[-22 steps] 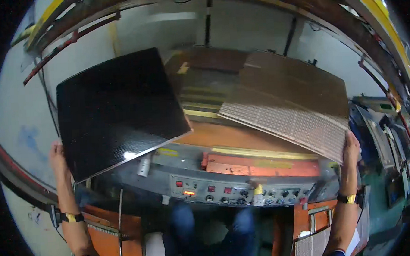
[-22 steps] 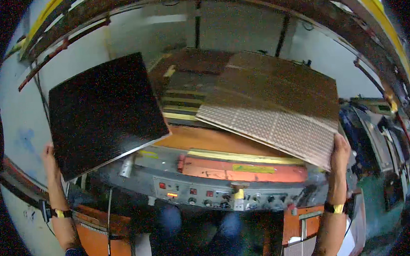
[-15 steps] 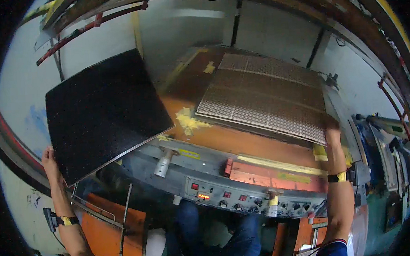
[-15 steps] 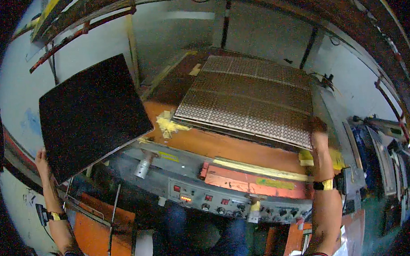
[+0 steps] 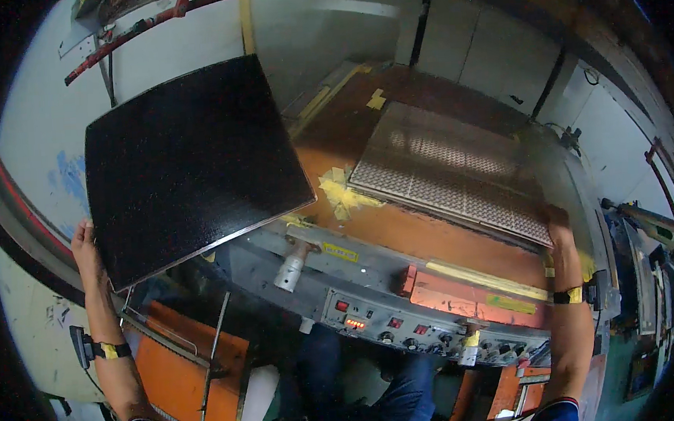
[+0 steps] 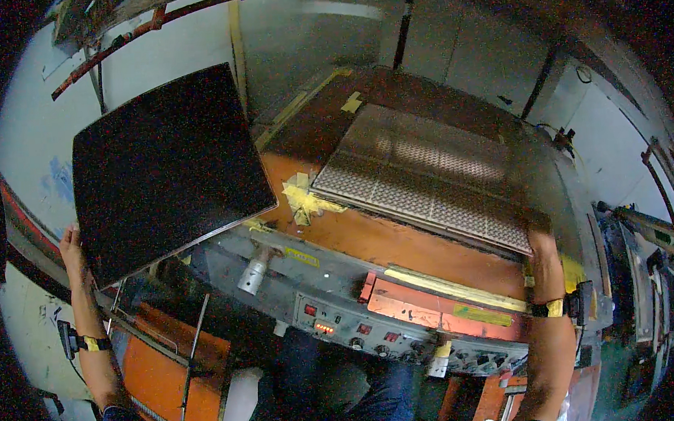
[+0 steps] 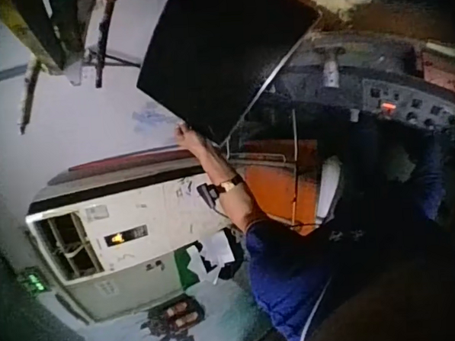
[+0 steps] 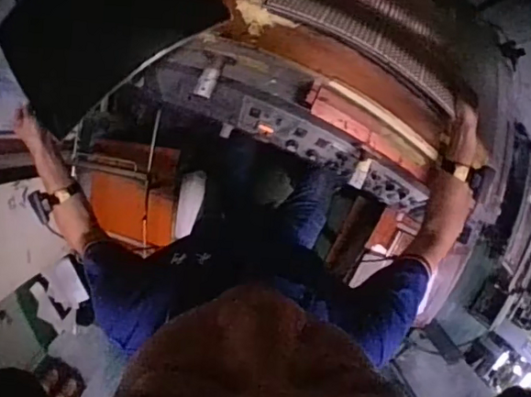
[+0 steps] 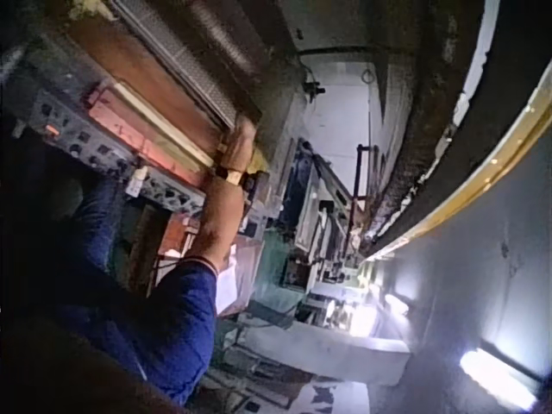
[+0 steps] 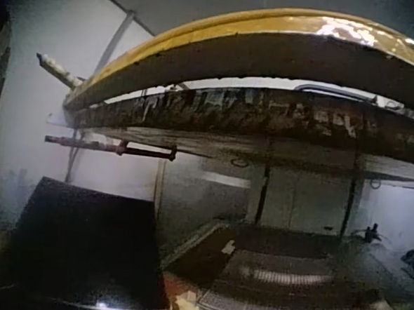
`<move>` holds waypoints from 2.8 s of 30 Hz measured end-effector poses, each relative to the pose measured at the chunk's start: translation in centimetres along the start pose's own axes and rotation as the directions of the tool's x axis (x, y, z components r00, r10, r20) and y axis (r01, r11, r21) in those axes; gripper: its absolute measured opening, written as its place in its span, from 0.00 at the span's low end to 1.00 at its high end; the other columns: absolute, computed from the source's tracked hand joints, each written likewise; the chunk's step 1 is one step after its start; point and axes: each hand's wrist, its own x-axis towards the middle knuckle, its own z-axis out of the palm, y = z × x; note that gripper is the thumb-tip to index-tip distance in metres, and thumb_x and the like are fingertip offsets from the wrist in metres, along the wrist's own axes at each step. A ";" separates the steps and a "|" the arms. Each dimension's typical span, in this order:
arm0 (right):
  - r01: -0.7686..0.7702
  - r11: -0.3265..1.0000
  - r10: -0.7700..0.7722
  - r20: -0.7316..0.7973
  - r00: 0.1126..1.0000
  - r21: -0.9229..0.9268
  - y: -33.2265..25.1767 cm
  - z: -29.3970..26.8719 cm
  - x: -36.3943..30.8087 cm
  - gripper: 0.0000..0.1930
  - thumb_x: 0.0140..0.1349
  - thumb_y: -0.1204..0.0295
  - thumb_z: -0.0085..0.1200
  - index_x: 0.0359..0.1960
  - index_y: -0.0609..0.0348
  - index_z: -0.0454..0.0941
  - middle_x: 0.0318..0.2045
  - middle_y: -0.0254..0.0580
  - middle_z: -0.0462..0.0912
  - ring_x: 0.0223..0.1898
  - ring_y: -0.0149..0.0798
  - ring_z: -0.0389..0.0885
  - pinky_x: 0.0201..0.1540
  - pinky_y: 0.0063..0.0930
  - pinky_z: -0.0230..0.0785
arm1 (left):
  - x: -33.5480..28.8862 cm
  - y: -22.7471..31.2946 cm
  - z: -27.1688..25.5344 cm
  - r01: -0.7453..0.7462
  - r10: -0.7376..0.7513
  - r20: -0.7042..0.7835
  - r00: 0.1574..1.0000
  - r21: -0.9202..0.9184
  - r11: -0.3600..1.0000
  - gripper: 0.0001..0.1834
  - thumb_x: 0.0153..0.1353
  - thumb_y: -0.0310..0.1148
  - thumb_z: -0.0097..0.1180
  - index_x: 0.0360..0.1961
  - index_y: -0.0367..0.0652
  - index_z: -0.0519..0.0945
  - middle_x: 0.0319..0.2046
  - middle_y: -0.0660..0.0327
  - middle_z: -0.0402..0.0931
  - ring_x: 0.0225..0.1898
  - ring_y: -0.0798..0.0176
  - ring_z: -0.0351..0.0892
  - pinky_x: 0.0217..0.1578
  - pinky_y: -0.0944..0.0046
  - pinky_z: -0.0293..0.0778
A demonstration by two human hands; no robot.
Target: Operating a screen printing machine to print patterns onto panels and placing them in a drying rack.
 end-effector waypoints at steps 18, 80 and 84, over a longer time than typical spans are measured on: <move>0.043 0.927 -0.053 -0.016 0.998 -0.372 -1.1 -1.0 -0.6 0.13 0.61 0.66 0.48 0.34 0.66 0.78 0.29 0.39 0.78 0.28 0.35 0.74 0.34 0.32 0.67 | -0.3 0.6 0.3 0.026 -0.026 0.001 1.000 -0.079 0.997 0.11 0.66 0.34 0.48 0.41 0.37 0.76 0.34 0.63 0.77 0.34 0.69 0.75 0.37 0.68 0.71; 0.314 0.269 -0.448 0.170 0.877 -0.910 -2.7 0.7 -2.0 0.18 0.60 0.62 0.46 0.37 0.67 0.79 0.39 0.60 0.79 0.40 0.54 0.78 0.44 0.42 0.67 | -0.7 0.1 0.4 -0.020 0.017 -0.033 0.999 -0.114 0.993 0.14 0.66 0.37 0.48 0.45 0.38 0.76 0.38 0.63 0.76 0.38 0.68 0.74 0.42 0.67 0.69; 0.256 0.363 -0.221 0.184 0.958 -0.896 -2.2 -0.7 0.0 0.18 0.60 0.61 0.45 0.37 0.66 0.79 0.40 0.61 0.79 0.42 0.55 0.78 0.45 0.42 0.66 | -0.4 -0.3 1.3 -0.019 0.013 -0.041 0.999 -0.145 0.989 0.12 0.66 0.35 0.49 0.43 0.38 0.76 0.37 0.65 0.76 0.37 0.69 0.73 0.43 0.68 0.68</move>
